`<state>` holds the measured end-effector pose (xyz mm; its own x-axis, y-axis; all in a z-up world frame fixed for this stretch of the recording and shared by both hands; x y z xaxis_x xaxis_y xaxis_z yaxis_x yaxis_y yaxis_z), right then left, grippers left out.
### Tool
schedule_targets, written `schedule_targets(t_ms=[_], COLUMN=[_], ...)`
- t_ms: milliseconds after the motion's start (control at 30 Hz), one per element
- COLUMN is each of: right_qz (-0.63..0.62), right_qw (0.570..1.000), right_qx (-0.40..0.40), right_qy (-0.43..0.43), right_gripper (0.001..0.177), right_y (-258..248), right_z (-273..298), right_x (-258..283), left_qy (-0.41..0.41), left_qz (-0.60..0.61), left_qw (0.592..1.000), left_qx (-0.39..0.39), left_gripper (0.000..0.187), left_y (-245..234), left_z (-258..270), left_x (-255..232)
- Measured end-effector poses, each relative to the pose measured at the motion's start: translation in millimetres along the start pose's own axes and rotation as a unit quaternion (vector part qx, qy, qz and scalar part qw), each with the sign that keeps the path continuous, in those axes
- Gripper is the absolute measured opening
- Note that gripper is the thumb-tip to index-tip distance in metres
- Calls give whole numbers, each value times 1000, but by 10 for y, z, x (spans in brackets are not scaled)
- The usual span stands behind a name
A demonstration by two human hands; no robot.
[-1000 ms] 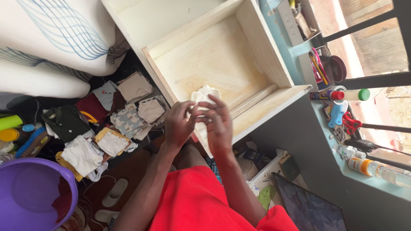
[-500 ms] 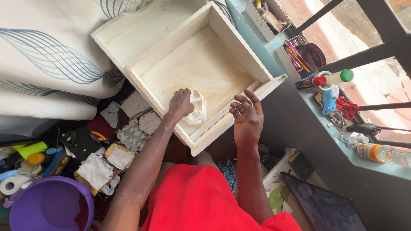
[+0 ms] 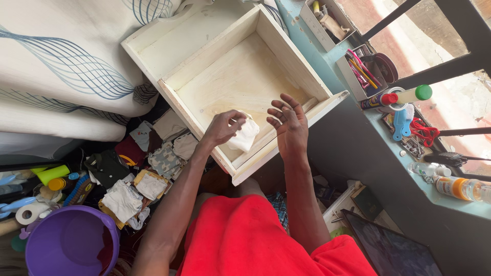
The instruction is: The person folds small pieces of clothing and places them into a wooden drawer. They then wet a red cloth in a purple basin, wring it out, and wipe the inside of the drawer.
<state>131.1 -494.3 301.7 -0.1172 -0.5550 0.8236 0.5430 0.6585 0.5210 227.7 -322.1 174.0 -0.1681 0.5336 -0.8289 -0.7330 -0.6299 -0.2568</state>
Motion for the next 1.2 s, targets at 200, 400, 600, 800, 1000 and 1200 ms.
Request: schedule_targets(t_ms=[200, 400, 600, 800, 1000, 1200], right_qz=[-6, -9, -12, -13, -11, -16], right_qw=[1000, 1000, 999, 999, 1000, 1000], right_qx=[-23, -27, -41, -35, -23, -27], right_qy=[-7, -1, -10, 0, 2, 0], right_gripper=[32, 32, 31, 33, 33, 33], right_y=[-94, -101, -217, -183, -56, -77], right_z=[16, 70, 25, -39, -39, -41], right_x=[4, 5, 7, -71, -99, -94], left_qy=[102, -70, 57, 58, -190, -147], left_qz=[-213, -225, -321, -67, -272, -158], left_qw=[938, 965, 925, 969, 940, 973], left_qx=[-255, -115, -195, -232, -78, -80], left_gripper=[48, 50, 24, 31, 67, 55], left_y=[-346, -133, -61, -304, -241, -131], left_z=[-295, -278, 31, -156, -453, -215], left_x=[219, 180, -196, 132, 560, 290])
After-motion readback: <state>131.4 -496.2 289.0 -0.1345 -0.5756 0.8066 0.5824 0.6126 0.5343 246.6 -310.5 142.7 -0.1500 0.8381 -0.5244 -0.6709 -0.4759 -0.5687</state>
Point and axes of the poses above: each hand's wrist, its own z-axis away from the middle knuckle, its own y-axis out of the palm, x = y × z, the point moved 8 cm from there along -z, towards the middle knuckle, and after that the axes turned 3 degrees about -y, right-handed, at the moved point
